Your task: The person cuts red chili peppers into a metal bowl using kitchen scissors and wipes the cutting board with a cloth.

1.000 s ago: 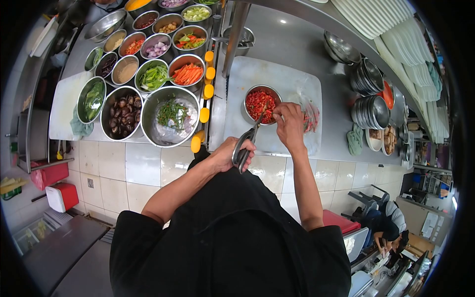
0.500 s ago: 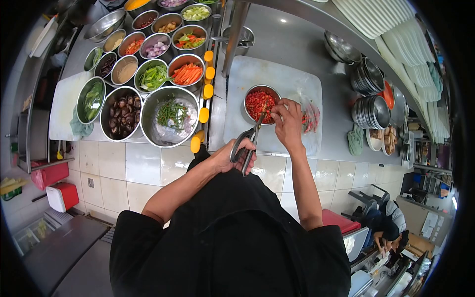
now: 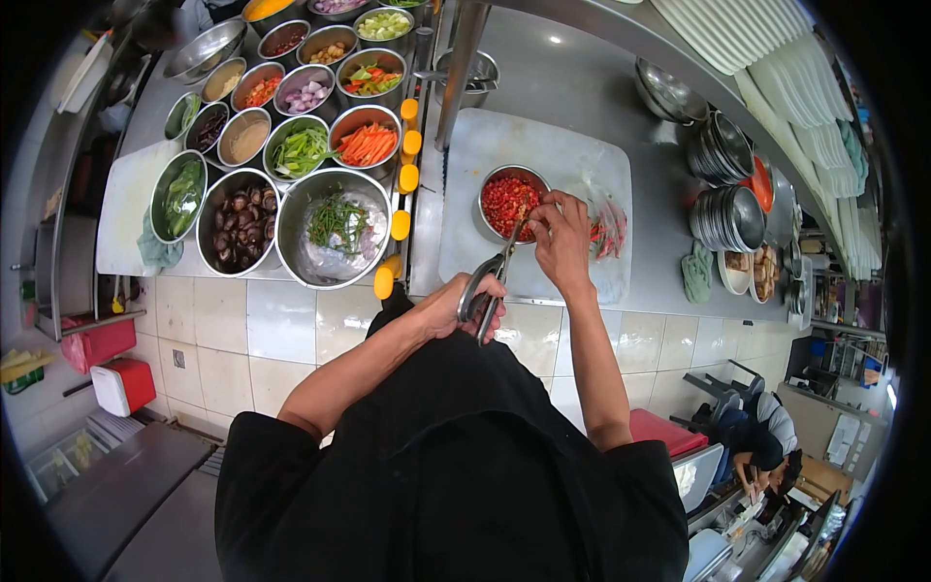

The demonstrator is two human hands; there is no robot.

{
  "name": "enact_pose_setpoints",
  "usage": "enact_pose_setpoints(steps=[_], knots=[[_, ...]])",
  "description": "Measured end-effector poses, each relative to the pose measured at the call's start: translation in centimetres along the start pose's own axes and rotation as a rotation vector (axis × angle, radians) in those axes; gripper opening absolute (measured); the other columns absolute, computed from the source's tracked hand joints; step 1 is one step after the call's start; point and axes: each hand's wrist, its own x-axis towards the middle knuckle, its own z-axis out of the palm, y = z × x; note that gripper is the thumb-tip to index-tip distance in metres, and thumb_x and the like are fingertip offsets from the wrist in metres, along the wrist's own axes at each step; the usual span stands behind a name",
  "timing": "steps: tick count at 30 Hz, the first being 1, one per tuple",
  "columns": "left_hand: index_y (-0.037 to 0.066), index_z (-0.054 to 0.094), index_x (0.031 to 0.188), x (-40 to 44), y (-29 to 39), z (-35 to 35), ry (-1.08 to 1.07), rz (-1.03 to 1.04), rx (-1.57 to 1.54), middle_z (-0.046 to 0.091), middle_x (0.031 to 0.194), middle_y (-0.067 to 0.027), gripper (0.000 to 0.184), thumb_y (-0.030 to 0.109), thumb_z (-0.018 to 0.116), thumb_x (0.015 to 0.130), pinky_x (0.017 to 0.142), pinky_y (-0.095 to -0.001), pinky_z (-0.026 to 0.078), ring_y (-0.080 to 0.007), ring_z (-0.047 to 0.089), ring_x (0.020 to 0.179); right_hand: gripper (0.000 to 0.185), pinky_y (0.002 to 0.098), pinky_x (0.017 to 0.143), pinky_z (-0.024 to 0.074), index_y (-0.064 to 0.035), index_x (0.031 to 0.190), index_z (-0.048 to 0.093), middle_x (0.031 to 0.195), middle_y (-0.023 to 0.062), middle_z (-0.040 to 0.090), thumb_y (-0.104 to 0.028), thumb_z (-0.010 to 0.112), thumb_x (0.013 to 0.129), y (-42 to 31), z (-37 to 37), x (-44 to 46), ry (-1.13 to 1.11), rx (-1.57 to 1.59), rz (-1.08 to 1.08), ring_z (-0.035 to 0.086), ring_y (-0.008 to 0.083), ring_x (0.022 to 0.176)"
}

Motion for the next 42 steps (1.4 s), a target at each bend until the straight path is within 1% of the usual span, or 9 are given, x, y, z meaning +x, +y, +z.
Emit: enact_pose_setpoints(steps=[9, 19, 25, 30, 32, 35, 38, 41, 42], knots=[[-0.001, 0.060, 0.083, 0.1, 0.2, 0.1, -0.004, -0.007, 0.034, 0.061, 0.070, -0.0121, 0.042, 0.041, 0.059, 0.079, 0.058, -0.0341, 0.053, -0.0213, 0.062, 0.061, 0.011, 0.0410, 0.086, 0.0367, -0.0062, 0.084, 0.061, 0.111, 0.0063, 0.054, -0.004, 0.065, 0.075, -0.3, 0.1, 0.2, 0.014, -0.002, 0.001, 0.047, 0.0281, 0.106], [-0.002, 0.059, 0.078, 0.4, -0.1, -0.1, 0.126, 0.092, 0.089, 0.058, 0.066, -0.0102, 0.033, 0.030, 0.067, 0.077, 0.043, -0.0284, 0.049, -0.0179, 0.058, 0.049, 0.011, 0.0421, 0.083, 0.0374, -0.0069, 0.083, 0.060, 0.108, 0.0060, 0.055, -0.004, 0.065, 0.074, -0.2, 0.2, 0.2, 0.020, -0.029, -0.004, 0.047, 0.0279, 0.104], [-0.001, 0.059, 0.080, 0.2, -0.3, -0.4, 0.047, 0.098, -0.063, 0.058, 0.066, -0.0100, 0.030, 0.028, 0.065, 0.078, 0.046, -0.0303, 0.050, -0.0191, 0.058, 0.049, 0.009, 0.0409, 0.073, 0.0436, -0.0040, 0.086, 0.058, 0.095, 0.0113, 0.057, -0.012, 0.063, 0.083, -1.4, 0.1, 2.3, 0.013, 0.229, 0.151, 0.056, 0.0308, 0.084], [-0.002, 0.059, 0.082, 0.7, -0.5, -0.5, 0.027, 0.111, -0.088, 0.058, 0.066, -0.0102, 0.031, 0.029, 0.063, 0.081, 0.047, -0.0309, 0.050, -0.0201, 0.058, 0.052, 0.014, 0.0368, 0.077, 0.0486, -0.0007, 0.095, 0.057, 0.100, 0.0143, 0.056, -0.010, 0.062, 0.085, -9.2, 2.4, 6.2, -0.140, 0.443, -0.018, 0.059, 0.0309, 0.083], [-0.001, 0.059, 0.085, 1.0, -1.1, -1.1, -0.010, 0.158, -0.109, 0.059, 0.069, -0.0107, 0.029, 0.028, 0.059, 0.083, 0.049, -0.0323, 0.050, -0.0207, 0.059, 0.054, 0.021, 0.0373, 0.077, 0.0499, -0.0018, 0.101, 0.058, 0.105, 0.0139, 0.057, -0.011, 0.065, 0.083, -12.6, 3.1, 7.4, -0.026, 0.537, -0.233, 0.060, 0.0311, 0.087], [0.000, 0.059, 0.086, 0.8, -1.0, -1.5, 0.020, 0.129, -0.074, 0.059, 0.069, -0.0102, 0.026, 0.026, 0.058, 0.083, 0.048, -0.0320, 0.049, -0.0204, 0.058, 0.054, 0.028, 0.0356, 0.075, 0.0502, -0.0033, 0.105, 0.060, 0.109, 0.0129, 0.058, -0.011, 0.068, 0.080, -13.5, 2.3, 8.1, 0.139, 0.539, -0.272, 0.061, 0.0284, 0.090], [0.001, 0.058, 0.084, 0.2, -0.6, -1.1, 0.101, 0.100, -0.080, 0.058, 0.066, -0.0097, 0.024, 0.025, 0.060, 0.081, 0.047, -0.0317, 0.048, -0.0201, 0.057, 0.052, 0.026, 0.0325, 0.075, 0.0501, -0.0022, 0.102, 0.062, 0.103, 0.0119, 0.062, -0.010, 0.069, 0.079, -8.3, 0.8, 7.1, 0.094, 0.523, -0.024, 0.062, 0.0234, 0.088], [0.001, 0.057, 0.083, 0.1, -0.3, -1.4, 0.089, 0.095, -0.080, 0.058, 0.067, -0.0093, 0.023, 0.024, 0.061, 0.080, 0.047, -0.0313, 0.049, -0.0195, 0.057, 0.052, 0.007, 0.0320, 0.067, 0.0499, -0.0029, 0.086, 0.066, 0.083, 0.0123, 0.063, -0.006, 0.066, 0.079, 0.3, 1.3, 3.7, 0.408, 0.397, 0.219, 0.062, 0.0259, 0.073], [0.000, 0.058, 0.083, 0.3, -0.2, -1.5, 0.082, 0.112, -0.091, 0.058, 0.067, -0.0098, 0.026, 0.025, 0.063, 0.079, 0.047, -0.0315, 0.049, -0.0197, 0.057, 0.052, 0.008, 0.0337, 0.068, 0.0498, -0.0039, 0.086, 0.066, 0.082, 0.0120, 0.062, -0.005, 0.065, 0.078, 4.0, 1.6, 2.0, 0.397, 0.274, 0.286, 0.061, 0.0266, 0.075]])
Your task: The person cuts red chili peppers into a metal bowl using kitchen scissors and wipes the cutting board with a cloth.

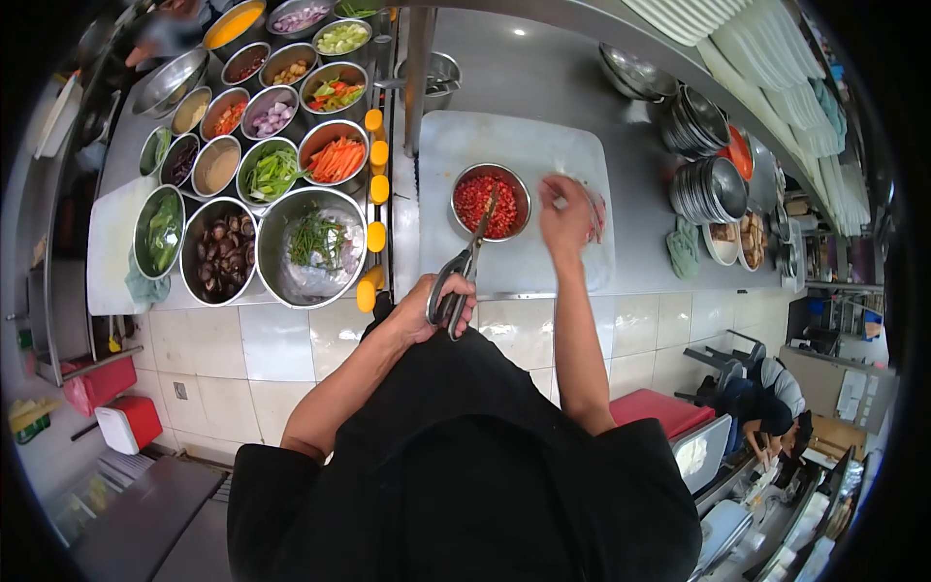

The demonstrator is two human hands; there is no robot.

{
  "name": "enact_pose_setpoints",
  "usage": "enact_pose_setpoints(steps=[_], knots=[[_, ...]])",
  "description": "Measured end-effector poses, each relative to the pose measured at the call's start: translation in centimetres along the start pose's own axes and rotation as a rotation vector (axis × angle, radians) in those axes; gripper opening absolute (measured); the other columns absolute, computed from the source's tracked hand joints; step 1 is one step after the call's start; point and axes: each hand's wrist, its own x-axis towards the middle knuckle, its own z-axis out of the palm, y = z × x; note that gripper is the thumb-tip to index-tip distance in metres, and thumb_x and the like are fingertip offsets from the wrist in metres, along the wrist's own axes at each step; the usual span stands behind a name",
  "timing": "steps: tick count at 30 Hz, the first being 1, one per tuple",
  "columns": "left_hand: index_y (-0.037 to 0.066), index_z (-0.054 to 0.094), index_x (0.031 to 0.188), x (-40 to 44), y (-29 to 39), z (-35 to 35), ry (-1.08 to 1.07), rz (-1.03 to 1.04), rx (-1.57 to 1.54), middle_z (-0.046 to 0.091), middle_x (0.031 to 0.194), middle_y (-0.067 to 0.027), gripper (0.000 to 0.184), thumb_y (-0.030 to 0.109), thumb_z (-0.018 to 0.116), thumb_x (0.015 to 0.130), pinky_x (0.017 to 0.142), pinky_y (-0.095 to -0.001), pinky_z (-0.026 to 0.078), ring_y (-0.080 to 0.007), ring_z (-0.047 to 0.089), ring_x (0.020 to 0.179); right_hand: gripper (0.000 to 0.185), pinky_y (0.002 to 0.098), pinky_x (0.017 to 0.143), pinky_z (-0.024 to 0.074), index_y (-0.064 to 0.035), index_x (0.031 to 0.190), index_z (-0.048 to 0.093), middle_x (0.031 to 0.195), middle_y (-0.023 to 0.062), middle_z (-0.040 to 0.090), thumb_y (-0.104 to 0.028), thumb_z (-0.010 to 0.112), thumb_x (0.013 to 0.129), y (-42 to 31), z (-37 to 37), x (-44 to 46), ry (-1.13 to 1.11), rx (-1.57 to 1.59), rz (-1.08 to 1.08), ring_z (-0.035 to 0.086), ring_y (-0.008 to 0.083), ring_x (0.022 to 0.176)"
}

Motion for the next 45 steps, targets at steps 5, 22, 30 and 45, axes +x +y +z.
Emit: enact_pose_setpoints(steps=[5, 22, 30, 45], knots=[[0.001, 0.057, 0.084, 0.1, 0.2, 0.1, -0.031, -0.025, -0.003, 0.060, 0.070, -0.0091, 0.022, 0.022, 0.060, 0.081, 0.046, -0.0318, 0.050, -0.0190, 0.058, 0.053, 0.024, 0.0401, 0.073, 0.0500, -0.0107, 0.090, 0.068, 0.093, 0.0068, 0.060, 0.001, 0.060, 0.071, 8.1, -5.9, -2.4, -0.230, -0.562, 0.067, 0.057, 0.0283, 0.091], [-0.003, 0.060, 0.083, 0.7, 0.1, 0.6, 0.013, 0.000, -0.002, 0.059, 0.066, -0.0104, 0.033, 0.029, 0.067, 0.076, 0.048, -0.0302, 0.050, -0.0193, 0.057, 0.050, 0.021, 0.0402, 0.080, 0.0474, -0.0110, 0.087, 0.065, 0.103, 0.0050, 0.052, -0.001, 0.066, 0.069, 8.5, -6.4, -0.6, -0.428, -0.643, -0.205, 0.050, 0.0278, 0.099], [-0.001, 0.060, 0.085, 0.9, -0.2, 0.5, 0.021, 0.004, -0.030, 0.059, 0.067, -0.0100, 0.032, 0.029, 0.067, 0.077, 0.048, -0.0303, 0.050, -0.0189, 0.058, 0.052, 0.017, 0.0374, 0.080, 0.0458, -0.0041, 0.095, 0.059, 0.101, 0.0105, 0.055, -0.003, 0.062, 0.078, 8.7, -5.2, -0.3, -0.294, -0.477, -0.345, 0.052, 0.0287, 0.094], [0.003, 0.057, 0.092, 0.9, 0.1, 0.7, 0.027, -0.009, -0.029, 0.060, 0.073, -0.0076, 0.026, 0.024, 0.062, 0.080, 0.050, -0.0310, 0.049, -0.0176, 0.059, 0.058, 0.015, 0.0323, 0.082, 0.0476, -0.0035, 0.098, 0.065, 0.093, 0.0106, 0.066, -0.002, 0.061, 0.084, 7.1, -6.5, -1.8, -0.265, -0.180, 0.015, 0.062, 0.0267, 0.088]])
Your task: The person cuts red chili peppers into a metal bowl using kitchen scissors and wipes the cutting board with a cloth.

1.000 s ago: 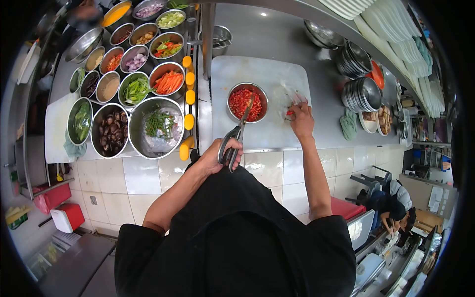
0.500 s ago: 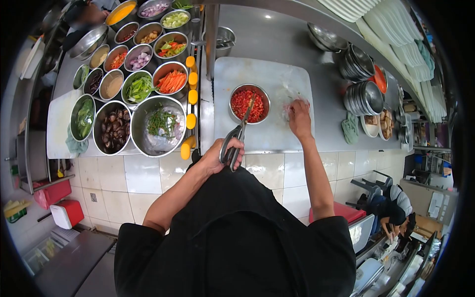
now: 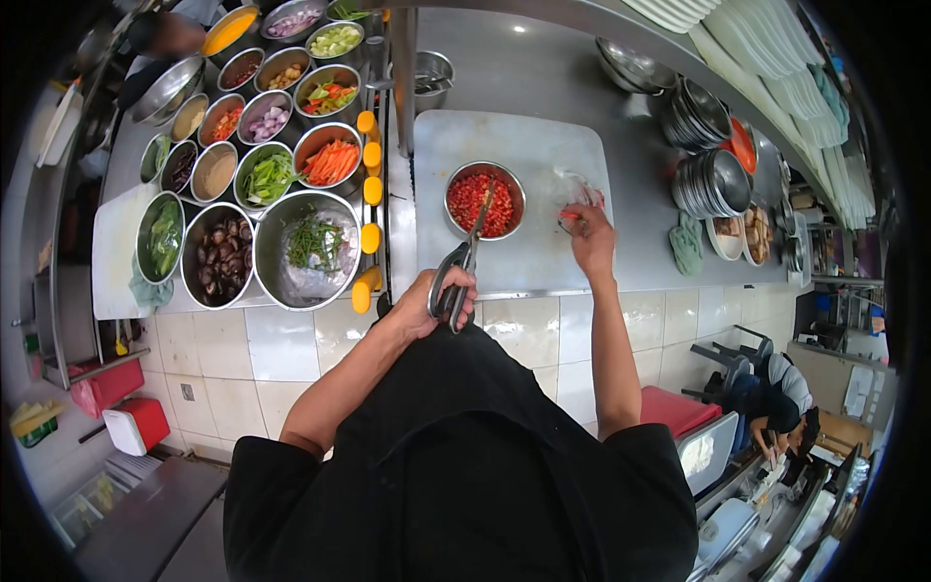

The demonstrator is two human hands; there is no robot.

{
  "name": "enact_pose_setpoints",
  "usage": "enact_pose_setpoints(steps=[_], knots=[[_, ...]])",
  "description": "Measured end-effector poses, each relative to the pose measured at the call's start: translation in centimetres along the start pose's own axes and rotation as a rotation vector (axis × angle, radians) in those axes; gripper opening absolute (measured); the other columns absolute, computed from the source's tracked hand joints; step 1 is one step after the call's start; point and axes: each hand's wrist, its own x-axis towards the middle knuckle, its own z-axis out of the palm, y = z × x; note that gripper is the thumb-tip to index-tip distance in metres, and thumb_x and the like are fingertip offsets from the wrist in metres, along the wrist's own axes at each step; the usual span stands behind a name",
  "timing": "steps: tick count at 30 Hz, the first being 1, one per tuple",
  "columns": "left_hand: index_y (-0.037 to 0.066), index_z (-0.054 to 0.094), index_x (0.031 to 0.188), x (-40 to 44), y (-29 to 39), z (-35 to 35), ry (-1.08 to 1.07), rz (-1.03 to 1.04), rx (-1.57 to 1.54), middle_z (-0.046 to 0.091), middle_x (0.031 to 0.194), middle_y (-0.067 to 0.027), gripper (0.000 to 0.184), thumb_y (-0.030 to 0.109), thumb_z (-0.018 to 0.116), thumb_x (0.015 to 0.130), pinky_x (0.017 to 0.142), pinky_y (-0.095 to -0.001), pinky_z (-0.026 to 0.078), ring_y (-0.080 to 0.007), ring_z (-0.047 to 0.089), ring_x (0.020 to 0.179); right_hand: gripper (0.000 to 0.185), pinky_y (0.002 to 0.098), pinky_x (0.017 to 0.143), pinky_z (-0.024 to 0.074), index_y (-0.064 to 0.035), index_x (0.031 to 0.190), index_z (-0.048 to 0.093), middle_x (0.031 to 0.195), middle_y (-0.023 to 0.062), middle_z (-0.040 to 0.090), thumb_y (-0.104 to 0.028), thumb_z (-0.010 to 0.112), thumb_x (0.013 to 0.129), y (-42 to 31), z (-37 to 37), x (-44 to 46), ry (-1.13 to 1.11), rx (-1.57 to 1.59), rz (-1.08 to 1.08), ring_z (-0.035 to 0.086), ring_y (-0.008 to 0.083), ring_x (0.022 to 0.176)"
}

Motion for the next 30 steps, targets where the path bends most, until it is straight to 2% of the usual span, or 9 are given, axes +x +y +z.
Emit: enact_pose_setpoints(steps=[3, 6, 9, 14, 18, 24, 27, 30], knots=[[0.003, 0.057, 0.092, 0.2, 0.1, -0.1, -0.012, -0.008, 0.006, 0.060, 0.073, -0.0074, 0.026, 0.025, 0.063, 0.080, 0.050, -0.0310, 0.049, -0.0176, 0.059, 0.058, 0.022, 0.0308, 0.079, 0.0488, -0.0072, 0.099, 0.069, 0.100, 0.0134, 0.066, 0.002, 0.061, 0.080, 0.8, 0.8, -0.9, -0.068, -0.123, -0.072, 0.064, 0.0270, 0.089], [0.002, 0.058, 0.092, 0.3, -0.2, -0.2, 0.000, 0.004, -0.001, 0.060, 0.074, -0.0082, 0.029, 0.027, 0.064, 0.079, 0.050, -0.0312, 0.049, -0.0181, 0.059, 0.058, 0.025, 0.0320, 0.077, 0.0500, -0.0079, 0.103, 0.069, 0.101, 0.0151, 0.067, 0.001, 0.061, 0.081, 0.7, 0.8, -0.9, -0.011, -0.071, 0.019, 0.065, 0.0276, 0.086], [0.000, 0.059, 0.092, 0.4, -0.2, -0.4, 0.006, 0.013, -0.002, 0.059, 0.075, -0.0096, 0.034, 0.030, 0.067, 0.077, 0.049, -0.0316, 0.050, -0.0190, 0.059, 0.057, 0.022, 0.0374, 0.075, 0.0499, -0.0057, 0.098, 0.069, 0.093, 0.0161, 0.067, -0.001, 0.063, 0.077, -0.3, 0.2, -0.5, 0.045, -0.083, 0.069, 0.064, 0.0319, 0.085], [0.003, 0.057, 0.091, 0.2, -0.1, -0.3, 0.001, 0.004, -0.004, 0.060, 0.072, -0.0074, 0.025, 0.025, 0.062, 0.080, 0.050, -0.0310, 0.049, -0.0176, 0.058, 0.057, 0.019, 0.0368, 0.070, 0.0515, -0.0056, 0.094, 0.070, 0.083, 0.0154, 0.068, -0.005, 0.067, 0.075, 1.0, 0.4, -0.4, 0.087, -0.126, 0.201, 0.066, 0.0313, 0.077], [0.000, 0.060, 0.090, 0.3, -0.2, -0.5, -0.006, 0.008, -0.001, 0.059, 0.072, -0.0094, 0.035, 0.031, 0.068, 0.076, 0.049, -0.0306, 0.050, -0.0184, 0.058, 0.055, 0.019, 0.0366, 0.070, 0.0522, -0.0057, 0.092, 0.070, 0.082, 0.0157, 0.068, -0.010, 0.070, 0.074, 1.6, 0.3, -0.5, 0.062, -0.212, 0.277, 0.067, 0.0307, 0.077], [0.002, 0.058, 0.091, 0.2, 0.0, -0.3, -0.007, 0.009, 0.005, 0.059, 0.070, -0.0082, 0.026, 0.025, 0.062, 0.080, 0.047, -0.0302, 0.048, -0.0182, 0.058, 0.055, 0.017, 0.0386, 0.069, 0.0525, -0.0067, 0.091, 0.071, 0.082, 0.0159, 0.068, -0.011, 0.065, 0.076, 3.4, 0.3, -0.7, -0.009, -0.244, 0.239, 0.066, 0.0327, 0.077], [0.002, 0.058, 0.090, 0.2, 0.1, -0.4, -0.014, -0.008, 0.011, 0.059, 0.070, -0.0084, 0.026, 0.025, 0.062, 0.080, 0.047, -0.0304, 0.048, -0.0181, 0.058, 0.054, 0.015, 0.0414, 0.068, 0.0520, -0.0062, 0.089, 0.070, 0.080, 0.0152, 0.068, -0.011, 0.062, 0.077, 3.9, 0.5, -0.6, -0.023, -0.421, 0.204, 0.065, 0.0347, 0.076], [0.002, 0.058, 0.089, 0.1, 0.1, -0.2, 0.000, 0.001, -0.003, 0.059, 0.069, -0.0084, 0.026, 0.025, 0.062, 0.080, 0.048, -0.0303, 0.048, -0.0181, 0.057, 0.054, 0.012, 0.0445, 0.066, 0.0507, -0.0054, 0.086, 0.067, 0.077, 0.0148, 0.067, -0.012, 0.065, 0.076, 3.4, 0.4, -0.5, -0.041, -0.419, 0.237, 0.064, 0.0357, 0.075]])
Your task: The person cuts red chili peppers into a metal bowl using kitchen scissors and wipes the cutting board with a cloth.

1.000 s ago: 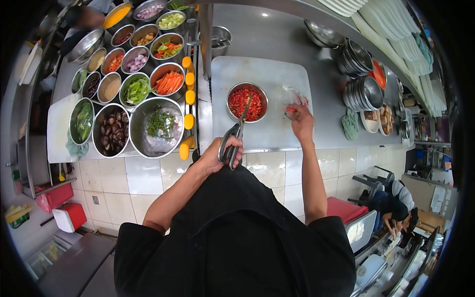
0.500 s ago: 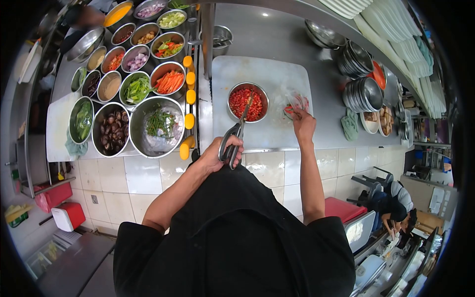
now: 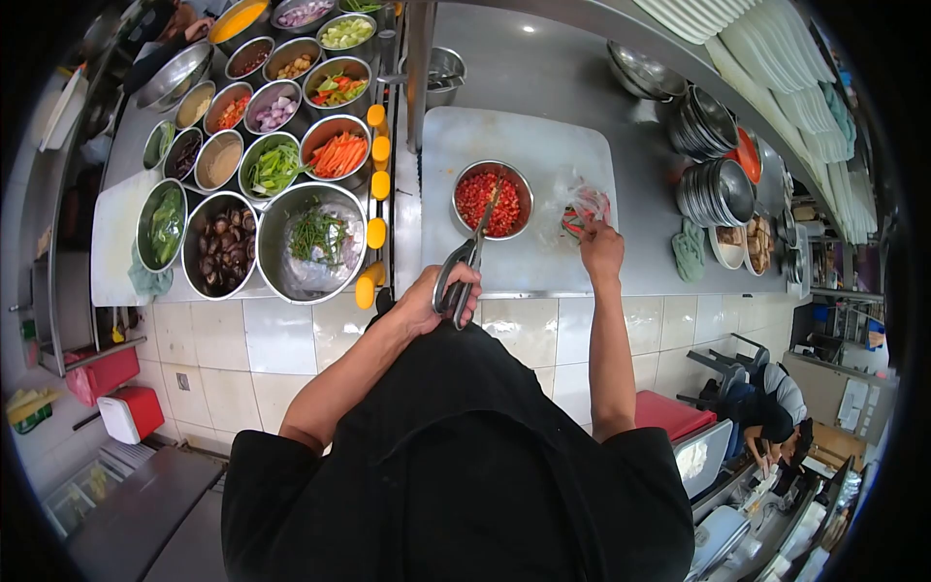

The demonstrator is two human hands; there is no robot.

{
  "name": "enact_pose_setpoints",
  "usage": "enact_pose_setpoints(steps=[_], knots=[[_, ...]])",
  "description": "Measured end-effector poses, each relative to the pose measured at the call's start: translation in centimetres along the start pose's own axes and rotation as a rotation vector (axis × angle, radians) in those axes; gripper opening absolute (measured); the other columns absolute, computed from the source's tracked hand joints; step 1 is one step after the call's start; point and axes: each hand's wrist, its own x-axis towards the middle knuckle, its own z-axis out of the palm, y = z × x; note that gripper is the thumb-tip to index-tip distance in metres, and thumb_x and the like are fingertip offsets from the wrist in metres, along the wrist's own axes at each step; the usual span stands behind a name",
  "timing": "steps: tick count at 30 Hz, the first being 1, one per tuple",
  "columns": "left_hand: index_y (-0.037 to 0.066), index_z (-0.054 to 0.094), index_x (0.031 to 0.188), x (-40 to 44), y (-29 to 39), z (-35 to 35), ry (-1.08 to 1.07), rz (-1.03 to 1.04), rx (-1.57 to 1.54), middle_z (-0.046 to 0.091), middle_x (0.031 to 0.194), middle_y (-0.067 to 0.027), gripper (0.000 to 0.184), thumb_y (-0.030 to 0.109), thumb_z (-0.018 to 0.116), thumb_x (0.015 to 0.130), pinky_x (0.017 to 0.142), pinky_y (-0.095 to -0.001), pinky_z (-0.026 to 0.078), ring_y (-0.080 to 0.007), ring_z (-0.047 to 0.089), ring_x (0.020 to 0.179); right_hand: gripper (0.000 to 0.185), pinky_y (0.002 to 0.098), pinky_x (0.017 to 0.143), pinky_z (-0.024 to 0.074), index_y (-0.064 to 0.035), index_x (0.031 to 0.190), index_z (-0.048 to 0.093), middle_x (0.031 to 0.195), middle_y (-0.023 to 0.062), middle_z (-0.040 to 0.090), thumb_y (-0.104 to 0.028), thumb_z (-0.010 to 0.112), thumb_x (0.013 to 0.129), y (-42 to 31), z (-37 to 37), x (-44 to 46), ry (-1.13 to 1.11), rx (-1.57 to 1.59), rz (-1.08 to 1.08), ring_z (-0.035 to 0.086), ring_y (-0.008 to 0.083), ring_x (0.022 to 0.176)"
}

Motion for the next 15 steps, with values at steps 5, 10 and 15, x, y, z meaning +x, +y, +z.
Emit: enact_pose_setpoints(steps=[5, 10, 15], knots=[[0.002, 0.058, 0.090, 0.0, 0.0, 0.1, 0.003, 0.019, -0.016, 0.060, 0.070, -0.0084, 0.026, 0.025, 0.063, 0.080, 0.048, -0.0302, 0.048, -0.0181, 0.057, 0.054, 0.014, 0.0399, 0.068, 0.0491, -0.0055, 0.085, 0.067, 0.081, 0.0137, 0.065, -0.013, 0.071, 0.074, -1.0, 0.1, 0.3, 0.079, 0.238, -0.046, 0.062, 0.0311, 0.074], [0.002, 0.058, 0.090, 0.0, 0.0, -0.1, 0.000, 0.003, -0.001, 0.060, 0.070, -0.0082, 0.025, 0.025, 0.062, 0.080, 0.048, -0.0303, 0.049, -0.0182, 0.058, 0.055, 0.016, 0.0361, 0.070, 0.0482, -0.0047, 0.087, 0.070, 0.084, 0.0111, 0.064, -0.014, 0.073, 0.074, -3.0, -1.7, -0.1, 0.178, 0.357, 0.024, 0.060, 0.0266, 0.075], [0.003, 0.058, 0.087, 0.0, 0.0, -0.1, 0.015, 0.002, -0.032, 0.060, 0.070, -0.0083, 0.024, 0.025, 0.061, 0.080, 0.048, -0.0308, 0.049, -0.0187, 0.059, 0.055, 0.018, 0.0349, 0.069, 0.0476, -0.0035, 0.087, 0.071, 0.083, 0.0114, 0.064, -0.015, 0.074, 0.073, -2.7, -4.9, -1.6, 0.207, 0.297, 0.123, 0.060, 0.0240, 0.073]])
